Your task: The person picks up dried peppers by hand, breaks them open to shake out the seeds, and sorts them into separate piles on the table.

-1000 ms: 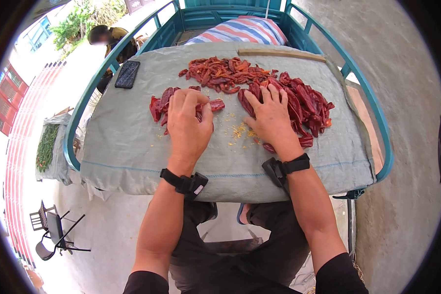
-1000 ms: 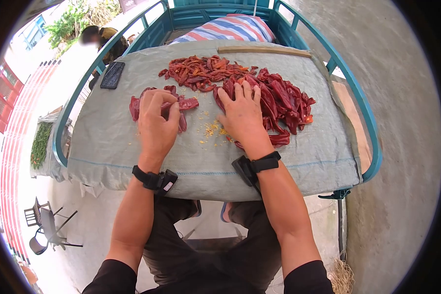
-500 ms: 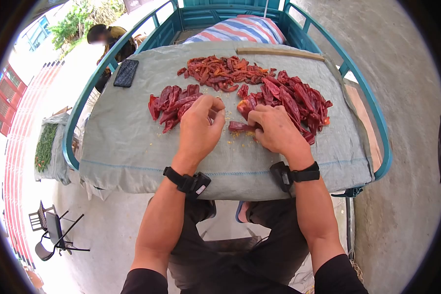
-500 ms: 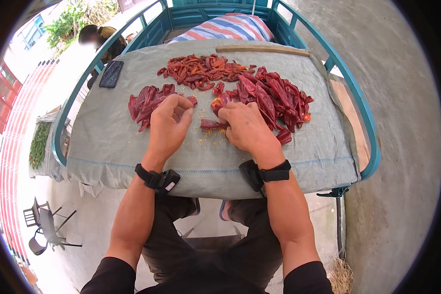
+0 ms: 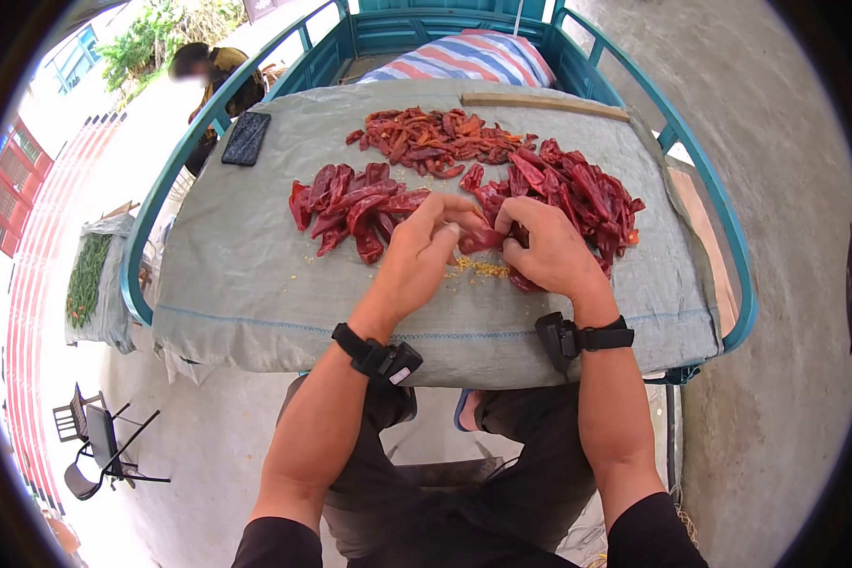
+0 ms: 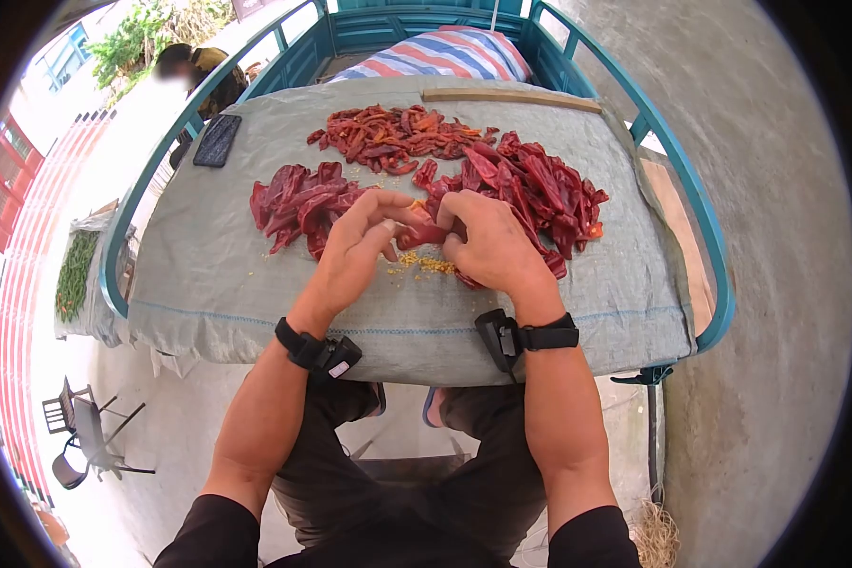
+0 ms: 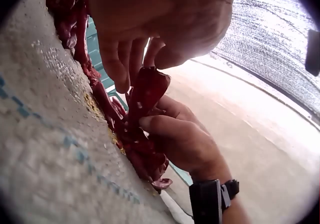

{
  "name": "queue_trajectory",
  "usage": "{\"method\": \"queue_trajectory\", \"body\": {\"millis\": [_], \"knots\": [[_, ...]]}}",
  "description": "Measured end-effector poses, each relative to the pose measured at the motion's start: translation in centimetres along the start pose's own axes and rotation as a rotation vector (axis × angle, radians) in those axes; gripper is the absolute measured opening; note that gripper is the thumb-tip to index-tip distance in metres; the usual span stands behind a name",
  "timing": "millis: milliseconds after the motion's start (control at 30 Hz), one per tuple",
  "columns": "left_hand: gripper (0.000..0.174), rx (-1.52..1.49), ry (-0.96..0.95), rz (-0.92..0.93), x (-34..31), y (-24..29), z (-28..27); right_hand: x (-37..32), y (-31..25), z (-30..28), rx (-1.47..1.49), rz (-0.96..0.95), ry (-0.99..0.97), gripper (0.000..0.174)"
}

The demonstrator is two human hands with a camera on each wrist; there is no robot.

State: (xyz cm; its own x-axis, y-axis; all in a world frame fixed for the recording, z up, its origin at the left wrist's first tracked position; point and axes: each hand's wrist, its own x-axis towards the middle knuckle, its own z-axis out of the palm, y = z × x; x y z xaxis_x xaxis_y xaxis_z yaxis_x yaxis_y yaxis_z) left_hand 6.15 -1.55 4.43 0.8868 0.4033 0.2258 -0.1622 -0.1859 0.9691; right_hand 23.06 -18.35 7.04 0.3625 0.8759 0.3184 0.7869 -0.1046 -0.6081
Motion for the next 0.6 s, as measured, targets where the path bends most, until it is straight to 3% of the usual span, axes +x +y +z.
{"method": "queue_trajectory", "body": {"millis": [100,300,500,600], "knots": [[0.047,-0.190,-0.042,-0.003,-0.2,0.0,0.1,0.0,0.4,0.2,0.037,-0.016,0.026,0.020],[0.053,-0.298,-0.029,0.019,0.1,-0.4,0.3,0.0,-0.4,-0.2,0.109,0.036,0.075,0.019],[0.034,-0.190,0.010,0.052,-0.4,0.3,1.3,0.1,-1.1,-0.3,0.207,0.078,0.063,0.019],[0.022,-0.124,0.125,0.022,-0.1,0.1,1.5,0.2,-1.2,0.0,0.235,0.051,0.045,0.018]]}}
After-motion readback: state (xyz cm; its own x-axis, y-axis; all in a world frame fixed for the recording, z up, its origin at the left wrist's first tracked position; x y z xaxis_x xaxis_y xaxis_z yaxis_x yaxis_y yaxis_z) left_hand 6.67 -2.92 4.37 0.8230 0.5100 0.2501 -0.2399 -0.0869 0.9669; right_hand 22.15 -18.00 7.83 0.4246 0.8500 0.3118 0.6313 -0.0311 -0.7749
